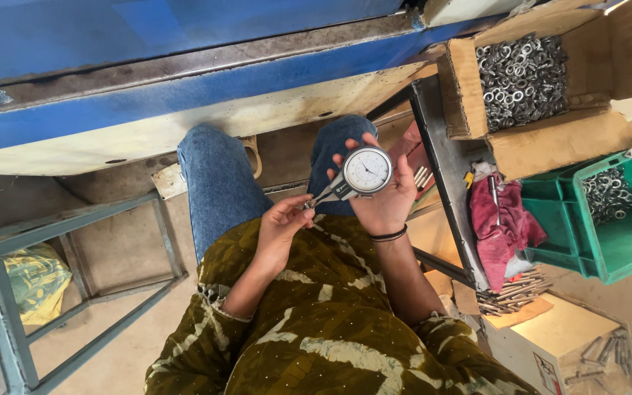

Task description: The person retrieves a dial gauge from a metal case, measures a small metal washer, then uses a go/no-go gauge to check the washer's fit. The person repeatedly picks washers from a cardboard box, tests them with the gauge, and places them into a green bin.

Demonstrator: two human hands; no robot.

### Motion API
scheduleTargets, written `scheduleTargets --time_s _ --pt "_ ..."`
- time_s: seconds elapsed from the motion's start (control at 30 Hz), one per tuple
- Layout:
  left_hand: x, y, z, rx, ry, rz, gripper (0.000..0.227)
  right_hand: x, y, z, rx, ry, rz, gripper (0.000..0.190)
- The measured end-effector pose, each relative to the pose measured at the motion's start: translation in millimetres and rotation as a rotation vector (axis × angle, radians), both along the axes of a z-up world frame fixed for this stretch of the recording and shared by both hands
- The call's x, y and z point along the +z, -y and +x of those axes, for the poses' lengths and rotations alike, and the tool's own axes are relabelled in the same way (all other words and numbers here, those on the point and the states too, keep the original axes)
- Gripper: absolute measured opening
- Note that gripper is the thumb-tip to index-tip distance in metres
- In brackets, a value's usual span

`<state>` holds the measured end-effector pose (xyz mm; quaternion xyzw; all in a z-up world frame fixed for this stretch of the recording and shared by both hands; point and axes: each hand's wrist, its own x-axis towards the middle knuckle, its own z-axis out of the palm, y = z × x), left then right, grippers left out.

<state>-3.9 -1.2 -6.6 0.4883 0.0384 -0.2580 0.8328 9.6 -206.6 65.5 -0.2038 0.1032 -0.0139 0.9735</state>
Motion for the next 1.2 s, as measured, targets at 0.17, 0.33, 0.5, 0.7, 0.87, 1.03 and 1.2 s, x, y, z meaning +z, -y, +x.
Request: scheduleTargets --time_s 0.17,0.33,0.5,0.7,0.87,1.03,1.2 --pt "1.3 0.4 2.3 -0.014 -0.111 0.033 0.031 0.6 -0.3 0.0 0.002 -0.004 0.001 0.067" --pt "1.4 -0.4 0.3 -0.005 -0.036 0.035 0.035 0.5 0.1 -0.4 0.004 -0.004 0.007 0.066" --pt "1.0 0.1 0.3 -0.002 -0.037 0.049 0.035 -0.2 0.2 -0.8 0.006 0.0 0.01 0.067" --pt "0.5 1.1 0.1 -0.001 -0.088 0.029 0.032 -0.2 0.7 -1.2 0.005 0.0 0.013 0.067" --pt "2.8 -0.4 -0.1 -0.017 0.017 0.05 0.037 0.3 0.9 -1.1 0.004 0.0 0.003 0.067" --pt "4.8 1.3 1.7 -0.031 -0.102 0.052 0.031 0.9 1.3 -1.8 0.01 0.015 0.015 0.067" --pt "3.4 1.2 1.4 -0.026 -0.048 0.049 0.032 1.6 1.8 -0.9 0.004 0.001 0.008 0.067"
